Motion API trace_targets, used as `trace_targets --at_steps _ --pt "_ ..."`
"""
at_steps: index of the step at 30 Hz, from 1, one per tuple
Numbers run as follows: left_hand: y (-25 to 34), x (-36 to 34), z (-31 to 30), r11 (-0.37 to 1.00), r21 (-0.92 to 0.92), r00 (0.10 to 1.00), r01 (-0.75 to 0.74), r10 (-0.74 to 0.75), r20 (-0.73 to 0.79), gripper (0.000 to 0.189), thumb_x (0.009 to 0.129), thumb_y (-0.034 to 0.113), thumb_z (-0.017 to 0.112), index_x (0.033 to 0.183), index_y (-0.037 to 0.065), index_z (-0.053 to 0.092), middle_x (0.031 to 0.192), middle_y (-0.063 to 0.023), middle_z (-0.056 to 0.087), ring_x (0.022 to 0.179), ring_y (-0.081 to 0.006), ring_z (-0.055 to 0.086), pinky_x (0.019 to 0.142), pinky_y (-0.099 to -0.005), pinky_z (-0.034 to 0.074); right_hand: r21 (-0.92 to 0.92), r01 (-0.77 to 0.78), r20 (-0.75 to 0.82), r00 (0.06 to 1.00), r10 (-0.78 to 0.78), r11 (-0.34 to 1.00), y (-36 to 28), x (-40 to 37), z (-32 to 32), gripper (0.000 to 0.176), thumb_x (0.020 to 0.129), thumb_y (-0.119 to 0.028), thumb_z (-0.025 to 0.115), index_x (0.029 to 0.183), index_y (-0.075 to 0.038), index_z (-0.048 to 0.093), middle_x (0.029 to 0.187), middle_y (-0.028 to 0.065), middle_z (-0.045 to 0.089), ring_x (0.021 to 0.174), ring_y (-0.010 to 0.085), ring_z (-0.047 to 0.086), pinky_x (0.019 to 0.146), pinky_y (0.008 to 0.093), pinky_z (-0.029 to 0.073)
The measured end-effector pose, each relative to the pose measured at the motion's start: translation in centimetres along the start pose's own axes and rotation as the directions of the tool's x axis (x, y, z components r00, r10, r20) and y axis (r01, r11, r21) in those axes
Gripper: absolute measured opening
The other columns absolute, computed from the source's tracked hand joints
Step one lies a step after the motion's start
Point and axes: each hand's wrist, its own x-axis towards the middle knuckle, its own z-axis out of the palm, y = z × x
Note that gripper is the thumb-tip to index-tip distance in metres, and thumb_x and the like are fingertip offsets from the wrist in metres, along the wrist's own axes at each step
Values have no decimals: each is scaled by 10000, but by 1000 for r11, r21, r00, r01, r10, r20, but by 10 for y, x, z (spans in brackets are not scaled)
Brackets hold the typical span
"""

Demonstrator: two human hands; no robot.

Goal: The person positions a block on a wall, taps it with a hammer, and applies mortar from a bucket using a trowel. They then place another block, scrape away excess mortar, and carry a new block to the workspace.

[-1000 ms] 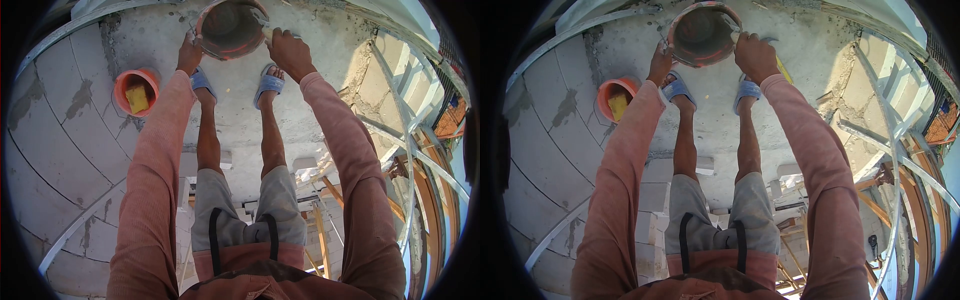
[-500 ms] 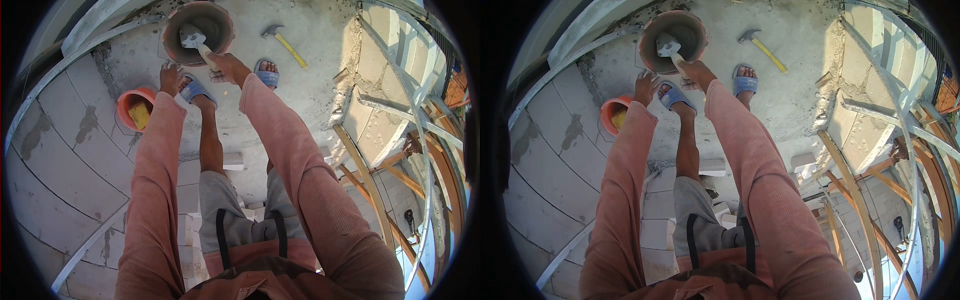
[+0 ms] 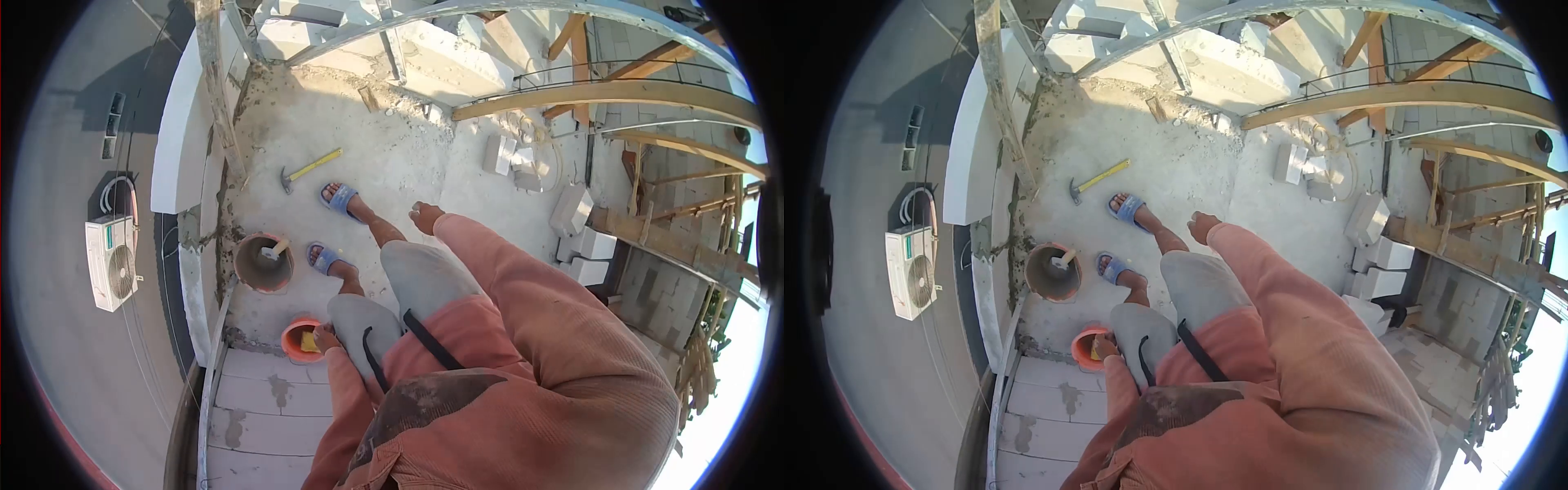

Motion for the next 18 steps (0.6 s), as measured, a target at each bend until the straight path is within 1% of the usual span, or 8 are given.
trace_targets --at_steps 1,3,5,8,11,14,16,18 --pt "-13 24 -25 958 245 988 -151 136 77 293 921 349 528 1060 96 574 947 -98 716 871 -254 693 683 -371 485 71 -68 -38 997 71 995 22 -20 -15 532 1003 -441 489 1367 -63 572 1318 253 633 1234 417 602 1051 493 462" --pt "41 -14 -41 387 751 796 -534 529 293 322 948 361 532 997 54 613 880 -114 696 783 -264 668 663 -388 500 173 -161 -38 985 170 972 66 -58 -32 496 997 -444 487 1326 -91 601 1311 232 646 1235 422 602 1058 504 455" --pt "92 -43 -49 -168 872 597 -460 669 443 363 981 369 537 948 25 648 844 -120 682 737 -265 645 672 -418 513 329 -181 -99 969 225 927 102 -86 -15 493 995 -450 483 1322 -103 608 1291 218 660 1216 422 614 1053 508 458" --pt "177 -76 -53 654 697 950 -295 279 140 342 996 374 544 1024 45 633 861 -102 681 809 -268 673 688 -405 523 466 -105 -118 977 179 879 129 -148 -5 492 982 -453 497 1312 -110 622 1258 204 679 1195 415 627 1047 506 461" --pt "230 -114 -35 718 631 955 -292 250 158 351 988 393 565 1005 48 631 888 -95 686 828 -256 675 700 -395 525 663 -161 -112 944 310 731 149 -178 41 496 970 -457 509 1305 -113 633 1243 203 685 1204 402 626 1051 501 460" --pt "263 -141 16 661 672 942 -332 265 205 363 980 413 587 986 52 628 915 -88 691 847 -244 677 712 -386 526 893 -268 88 891 446 360 175 -190 86 524 978 -419 489 1337 -59 617 1438 209 562 1289 437 557 1089 500 443" --pt "269 -161 67 622 701 937 -348 258 237 372 975 425 601 974 54 627 932 -84 695 860 -236 679 720 -379 526 824 -279 2 872 489 493 218 -88 206 523 984 -422 484 1360 -81 610 1397 193 604 1283 445 560 1077 499 450" --pt "274 -179 120 570 726 923 -385 255 289 382 970 438 616 961 56 625 950 -79 698 873 -227 680 728 -373 527 902 -357 155 791 592 241 233 -136 171 478 973 -433 503 1294 -107 640 1362 208 616 1254 410 586 1055 494 465"
